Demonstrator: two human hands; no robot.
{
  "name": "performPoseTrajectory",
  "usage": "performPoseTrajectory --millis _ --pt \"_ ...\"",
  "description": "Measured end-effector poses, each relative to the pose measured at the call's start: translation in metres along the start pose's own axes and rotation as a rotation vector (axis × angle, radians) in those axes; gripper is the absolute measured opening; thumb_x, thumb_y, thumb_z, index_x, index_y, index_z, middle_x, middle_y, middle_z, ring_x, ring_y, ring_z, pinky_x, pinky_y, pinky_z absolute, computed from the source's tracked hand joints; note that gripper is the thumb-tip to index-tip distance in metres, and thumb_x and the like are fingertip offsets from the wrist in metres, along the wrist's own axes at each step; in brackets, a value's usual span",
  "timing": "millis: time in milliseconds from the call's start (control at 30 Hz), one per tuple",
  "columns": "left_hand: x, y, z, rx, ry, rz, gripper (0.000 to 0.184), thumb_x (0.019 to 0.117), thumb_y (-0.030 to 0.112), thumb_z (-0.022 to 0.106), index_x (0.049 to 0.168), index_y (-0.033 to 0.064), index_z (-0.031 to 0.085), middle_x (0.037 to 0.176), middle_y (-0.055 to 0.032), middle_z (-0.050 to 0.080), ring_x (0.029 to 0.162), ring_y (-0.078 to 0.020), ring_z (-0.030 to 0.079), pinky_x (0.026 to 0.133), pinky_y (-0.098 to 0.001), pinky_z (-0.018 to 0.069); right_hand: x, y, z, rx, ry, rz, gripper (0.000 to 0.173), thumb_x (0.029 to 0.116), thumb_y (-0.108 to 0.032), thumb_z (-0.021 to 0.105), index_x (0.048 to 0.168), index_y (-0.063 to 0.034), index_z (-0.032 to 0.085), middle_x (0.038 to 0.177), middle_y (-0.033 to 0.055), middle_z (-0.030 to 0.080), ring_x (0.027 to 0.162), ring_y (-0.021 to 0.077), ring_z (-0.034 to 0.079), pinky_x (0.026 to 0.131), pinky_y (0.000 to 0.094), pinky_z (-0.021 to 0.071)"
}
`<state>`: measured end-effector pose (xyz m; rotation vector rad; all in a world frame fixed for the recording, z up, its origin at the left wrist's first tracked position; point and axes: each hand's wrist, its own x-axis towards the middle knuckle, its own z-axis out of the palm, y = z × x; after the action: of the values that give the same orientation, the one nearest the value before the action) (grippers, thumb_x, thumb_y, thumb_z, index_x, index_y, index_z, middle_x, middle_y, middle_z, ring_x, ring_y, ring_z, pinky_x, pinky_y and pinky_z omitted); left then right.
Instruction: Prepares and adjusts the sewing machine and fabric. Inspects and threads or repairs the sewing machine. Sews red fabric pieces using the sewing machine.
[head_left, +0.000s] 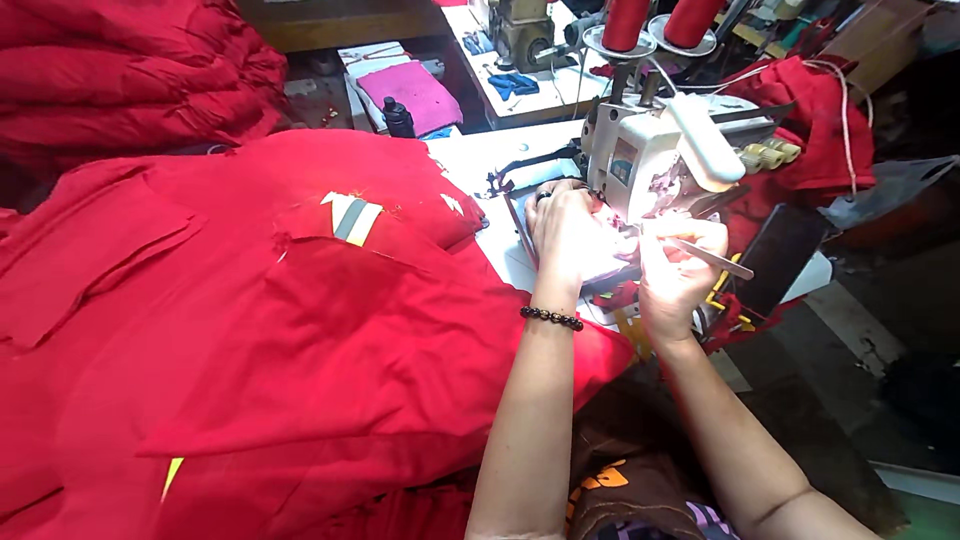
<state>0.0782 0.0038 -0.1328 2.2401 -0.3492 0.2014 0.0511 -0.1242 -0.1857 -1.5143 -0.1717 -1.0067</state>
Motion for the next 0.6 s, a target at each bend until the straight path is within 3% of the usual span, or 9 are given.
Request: performPoseTrajectory --millis 167,367,600 --pt "0.0012 0.0010 0.0010 0.044 -0.002 0.015 0.007 0.0883 0.004 0.073 0.093 0.0083 0.073 0.133 -0.0087 0.064 0.130 -0.0330 0.054 0.113 -0.0592 0.0353 -0.0002 0.0027 -0.0006 0.002 -0.011 -0.024 0.035 0.0846 0.015 0.068 0.108 -0.0074 0.055 0.095 -0.0012 0.071 0.079 0.0102 0.072 0.070 0.0284 0.0639" --pt "0.0011 0.0004 0.0042 0.033 0.016 0.002 0.015 0.0909 0.007 0.072 0.106 0.0077 0.071 0.135 -0.0092 0.064 0.131 -0.0336 0.054 0.113 -0.0593 0.0353 0.0005 0.0052 -0.0016 -0.026 -0.029 -0.052 0.034 0.0857 0.013 0.067 0.108 -0.0083 0.055 0.098 -0.0010 0.069 0.082 0.0098 0.071 0.071 0.0282 0.0635" --pt "0.0000 0.0020 0.0029 0.041 0.006 0.000 0.011 0.0922 0.004 0.068 0.102 0.0075 0.072 0.137 -0.0094 0.062 0.134 -0.0341 0.051 0.114 -0.0596 0.0336 0.0004 0.0052 -0.0024 -0.042 -0.020 -0.056 0.035 0.0846 0.014 0.069 0.109 -0.0072 0.056 0.098 -0.0005 0.071 0.083 0.0099 0.072 0.072 0.0281 0.0632"
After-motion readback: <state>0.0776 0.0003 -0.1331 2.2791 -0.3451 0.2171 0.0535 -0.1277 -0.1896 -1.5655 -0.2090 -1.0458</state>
